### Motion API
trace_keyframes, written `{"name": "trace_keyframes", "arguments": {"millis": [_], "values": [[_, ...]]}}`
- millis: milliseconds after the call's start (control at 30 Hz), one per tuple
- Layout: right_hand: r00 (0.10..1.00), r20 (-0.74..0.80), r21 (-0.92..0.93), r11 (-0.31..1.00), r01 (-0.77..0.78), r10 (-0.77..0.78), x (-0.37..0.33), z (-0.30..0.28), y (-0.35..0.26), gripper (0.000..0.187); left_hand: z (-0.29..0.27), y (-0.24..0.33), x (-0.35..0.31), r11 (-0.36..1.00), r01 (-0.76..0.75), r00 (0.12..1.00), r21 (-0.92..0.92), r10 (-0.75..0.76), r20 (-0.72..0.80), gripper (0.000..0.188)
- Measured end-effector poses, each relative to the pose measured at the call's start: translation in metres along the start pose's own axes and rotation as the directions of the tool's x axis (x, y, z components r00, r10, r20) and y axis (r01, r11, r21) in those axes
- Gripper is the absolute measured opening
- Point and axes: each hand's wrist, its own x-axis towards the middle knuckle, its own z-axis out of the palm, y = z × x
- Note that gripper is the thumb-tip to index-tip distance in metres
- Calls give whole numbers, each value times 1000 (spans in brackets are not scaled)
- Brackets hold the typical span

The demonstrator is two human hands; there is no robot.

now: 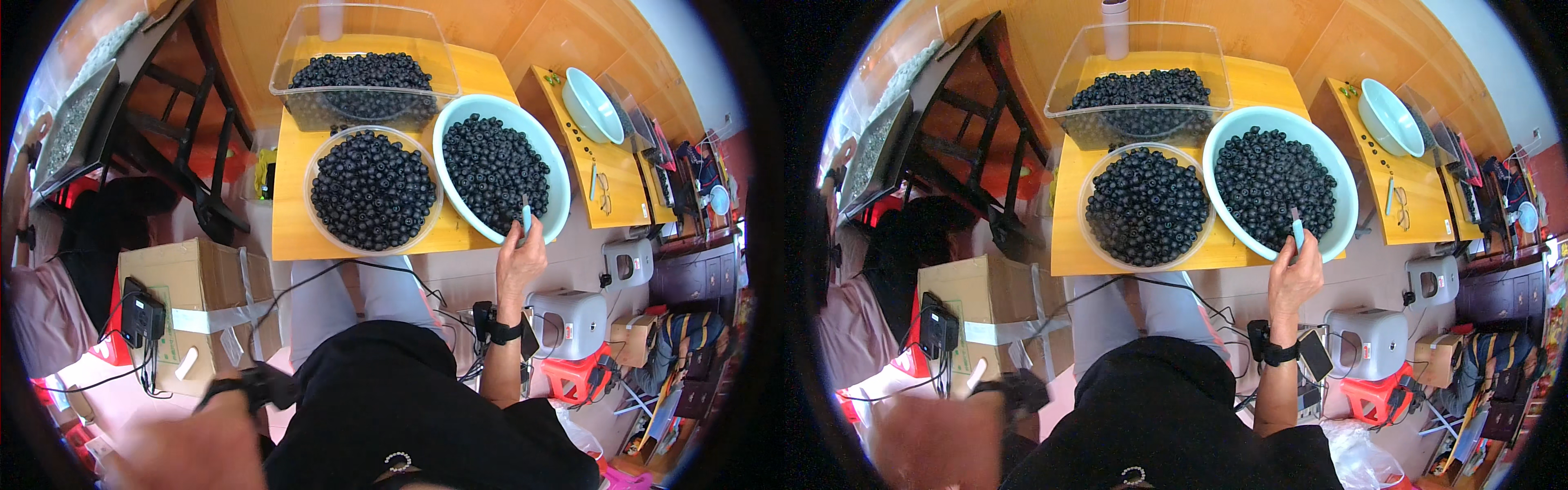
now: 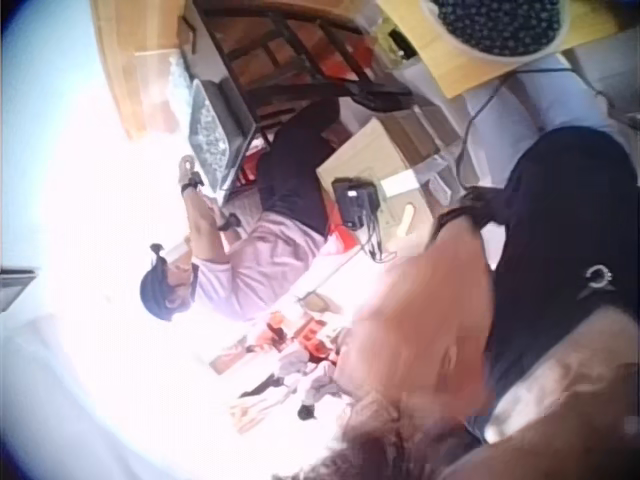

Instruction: Sorting and inspecting small black spherical parts from bowls into containers.

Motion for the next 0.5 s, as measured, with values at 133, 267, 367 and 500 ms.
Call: {"name": "trace_keyframes", "arguments": {"millis": [133,267,367,500], "values": [[1000,8,-28,999,-28,28,0,-1,5,20,-1,-32,-70,-174,887,7,428,-922,-388,14],[999,-36,-8,1000,6,-6,-1,-2,10,20,-9,-34,-134,-412,760,-610,-503,-719,-333,16],[1000,-31,0,1000,5,-5,0,-2,5,21,-16,-26,-153,-360,621,-675,-696,-698,-241,18],[999,-33,-6,1000,17,-17,1,-3,4,21,-20,-21,-161,-343,562,-688,-753,-699,-196,18]]}}
